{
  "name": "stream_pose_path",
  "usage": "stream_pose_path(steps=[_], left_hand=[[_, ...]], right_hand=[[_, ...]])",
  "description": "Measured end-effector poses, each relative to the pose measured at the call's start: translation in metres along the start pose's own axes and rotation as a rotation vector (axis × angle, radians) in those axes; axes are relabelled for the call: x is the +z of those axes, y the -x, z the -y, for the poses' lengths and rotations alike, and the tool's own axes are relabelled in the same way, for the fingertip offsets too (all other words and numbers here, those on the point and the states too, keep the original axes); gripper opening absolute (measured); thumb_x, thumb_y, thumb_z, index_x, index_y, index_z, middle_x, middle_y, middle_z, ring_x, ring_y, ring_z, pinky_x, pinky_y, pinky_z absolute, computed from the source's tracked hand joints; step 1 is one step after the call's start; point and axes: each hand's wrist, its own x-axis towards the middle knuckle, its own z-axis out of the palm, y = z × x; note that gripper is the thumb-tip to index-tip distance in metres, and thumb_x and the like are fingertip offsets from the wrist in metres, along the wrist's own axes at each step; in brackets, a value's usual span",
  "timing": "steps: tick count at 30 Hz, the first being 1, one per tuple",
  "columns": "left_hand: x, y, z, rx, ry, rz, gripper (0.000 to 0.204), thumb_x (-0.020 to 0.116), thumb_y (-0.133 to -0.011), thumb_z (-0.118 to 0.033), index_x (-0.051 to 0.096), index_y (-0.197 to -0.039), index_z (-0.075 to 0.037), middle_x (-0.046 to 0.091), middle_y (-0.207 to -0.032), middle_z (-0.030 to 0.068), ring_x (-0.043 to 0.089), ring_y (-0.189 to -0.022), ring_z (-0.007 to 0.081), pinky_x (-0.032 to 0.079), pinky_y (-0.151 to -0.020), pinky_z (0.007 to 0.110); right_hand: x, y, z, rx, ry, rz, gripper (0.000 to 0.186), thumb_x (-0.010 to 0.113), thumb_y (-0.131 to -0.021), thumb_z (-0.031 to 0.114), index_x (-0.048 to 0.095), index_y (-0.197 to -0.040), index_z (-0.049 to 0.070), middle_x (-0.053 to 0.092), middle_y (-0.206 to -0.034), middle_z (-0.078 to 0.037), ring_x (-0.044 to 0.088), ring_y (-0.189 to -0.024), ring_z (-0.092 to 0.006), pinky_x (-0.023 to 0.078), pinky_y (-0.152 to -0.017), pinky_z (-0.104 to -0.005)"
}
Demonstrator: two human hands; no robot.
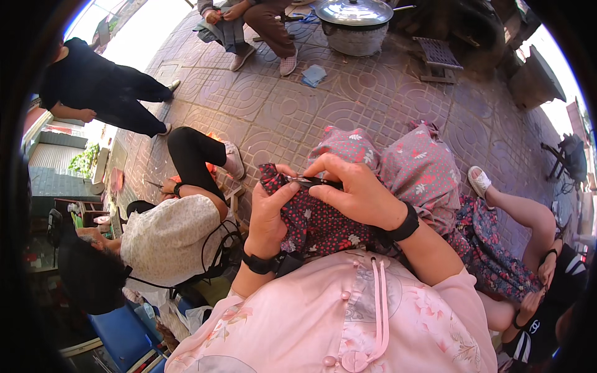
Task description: Sewing a piece of patterned fabric by hand using a needle and thread.
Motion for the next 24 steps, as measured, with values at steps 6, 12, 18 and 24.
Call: stream_pose_path(steps=[6, 12, 18, 24], left_hand=[[-0.003, -0.003, 0.003, -0.017, 0.031, -0.001, 0.018, 0.066, -0.086, 0.001, 0.061, -0.103, -0.004, 0.066, -0.091, 0.002, 0.063, -0.081, 0.0086, 0.05, -0.073, 0.023], [-0.001, -0.004, 0.002, -0.024, 0.008, 0.006, 0.02, 0.065, -0.085, 0.0, 0.059, -0.104, -0.004, 0.068, -0.093, 0.0077, 0.066, -0.082, 0.0142, 0.052, -0.074, 0.026], [-0.001, -0.004, 0.006, -0.027, -0.014, -0.019, 0.022, 0.066, -0.085, 0.0, 0.059, -0.105, -0.004, 0.067, -0.093, 0.0065, 0.066, -0.082, 0.0134, 0.052, -0.075, 0.026], [-0.002, -0.003, 0.003, -0.076, 0.055, 0.028, 0.022, 0.066, -0.086, 0.002, 0.061, -0.106, -0.005, 0.066, -0.094, 0.0027, 0.064, -0.084, 0.01, 0.05, -0.076, 0.024]], right_hand=[[0.0, -0.001, -0.004, -0.018, 0.009, -0.009, 0.025, 0.067, -0.088, 0.007, 0.058, -0.111, 0.001, 0.061, -0.076, -0.005, 0.056, -0.069, -0.0091, 0.045, -0.065, -0.0273], [0.0, 0.0, -0.011, -0.047, 0.016, -0.029, 0.025, 0.067, -0.088, 0.007, 0.058, -0.111, 0.001, 0.061, -0.076, -0.006, 0.056, -0.069, -0.0094, 0.045, -0.064, -0.0276], [0.001, 0.001, -0.01, -0.017, 0.007, -0.053, 0.025, 0.066, -0.089, 0.006, 0.058, -0.111, 0.001, 0.062, -0.077, -0.005, 0.057, -0.07, -0.0097, 0.045, -0.064, -0.0274], [-0.003, 0.002, -0.011, 0.072, -0.006, -0.109, 0.025, 0.067, -0.088, 0.006, 0.058, -0.111, 0.002, 0.062, -0.078, -0.004, 0.058, -0.072, -0.0081, 0.045, -0.065, -0.026]])
